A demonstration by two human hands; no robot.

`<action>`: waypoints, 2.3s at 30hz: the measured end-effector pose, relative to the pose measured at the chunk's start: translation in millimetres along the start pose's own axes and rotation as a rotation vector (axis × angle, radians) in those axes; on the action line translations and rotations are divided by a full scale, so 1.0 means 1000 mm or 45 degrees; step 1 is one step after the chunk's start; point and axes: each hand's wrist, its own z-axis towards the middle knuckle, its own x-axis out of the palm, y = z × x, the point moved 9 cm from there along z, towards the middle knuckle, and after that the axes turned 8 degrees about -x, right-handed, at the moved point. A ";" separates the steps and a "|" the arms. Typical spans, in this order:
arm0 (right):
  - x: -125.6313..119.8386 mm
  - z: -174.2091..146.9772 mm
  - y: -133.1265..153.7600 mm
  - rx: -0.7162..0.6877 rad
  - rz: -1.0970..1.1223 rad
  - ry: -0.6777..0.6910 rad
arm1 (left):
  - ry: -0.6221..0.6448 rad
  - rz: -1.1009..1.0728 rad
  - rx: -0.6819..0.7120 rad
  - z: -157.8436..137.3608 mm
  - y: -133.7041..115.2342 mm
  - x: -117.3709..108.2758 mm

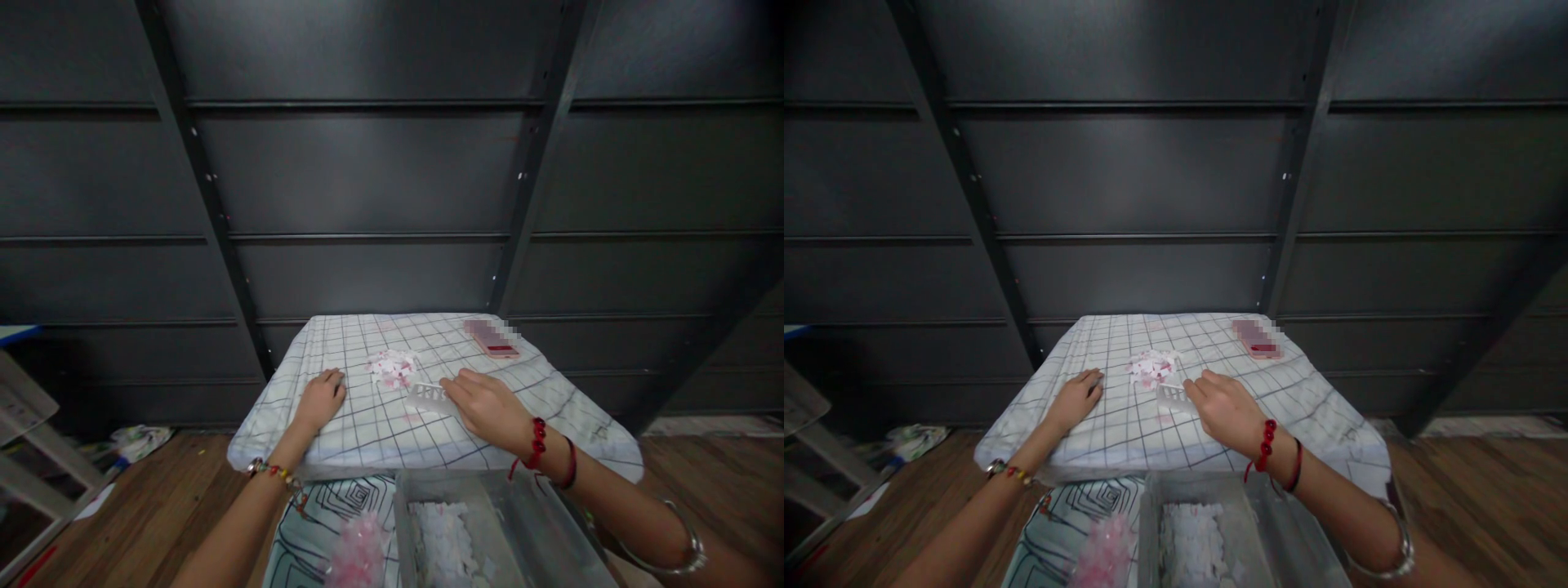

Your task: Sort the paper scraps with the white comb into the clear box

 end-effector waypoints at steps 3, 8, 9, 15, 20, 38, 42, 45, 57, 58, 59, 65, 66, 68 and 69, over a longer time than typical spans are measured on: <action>-0.006 0.002 0.013 -0.034 0.033 -0.040 | -0.003 0.005 0.001 0.000 0.000 -0.001; -0.020 0.008 0.039 -0.100 0.076 -0.160 | -0.004 0.012 -0.007 -0.001 0.000 -0.002; -0.021 0.010 0.042 -0.110 0.088 -0.165 | -0.005 0.010 -0.006 -0.001 0.000 -0.002; -0.027 0.011 0.029 0.028 0.004 -0.164 | 0.009 0.029 -0.003 0.000 -0.001 0.000; -0.020 0.002 0.017 0.159 -0.025 -0.022 | -0.013 0.014 0.015 -0.001 -0.002 0.000; -0.037 0.028 0.083 -0.091 0.253 -0.047 | 0.000 0.008 -0.028 -0.001 0.000 -0.001; -0.038 0.027 0.060 -0.039 0.192 -0.083 | 0.016 0.026 -0.021 -0.001 0.001 0.002; -0.031 0.021 0.020 0.052 0.082 -0.086 | 0.007 0.026 -0.006 -0.001 0.001 0.003; 0.018 -0.013 -0.065 0.228 -0.096 -0.050 | 0.000 -0.030 -0.016 -0.002 0.001 -0.001; 0.019 -0.013 -0.064 0.212 -0.076 -0.057 | 0.002 -0.033 -0.016 -0.002 0.001 -0.001; 0.020 -0.013 -0.063 0.191 -0.047 -0.065 | 0.003 -0.038 -0.019 -0.002 0.001 -0.001; 0.018 -0.014 -0.060 0.088 0.156 -0.094 | 0.007 -0.043 -0.021 -0.001 0.000 -0.001; 0.016 -0.013 -0.061 0.085 0.166 -0.097 | 0.007 -0.033 -0.015 -0.001 0.000 0.000; 0.015 -0.012 -0.062 0.096 0.160 -0.109 | 0.005 -0.012 -0.007 -0.001 0.000 0.000; 0.015 -0.010 -0.062 0.103 0.154 -0.109 | 0.004 -0.007 -0.005 -0.001 0.000 0.001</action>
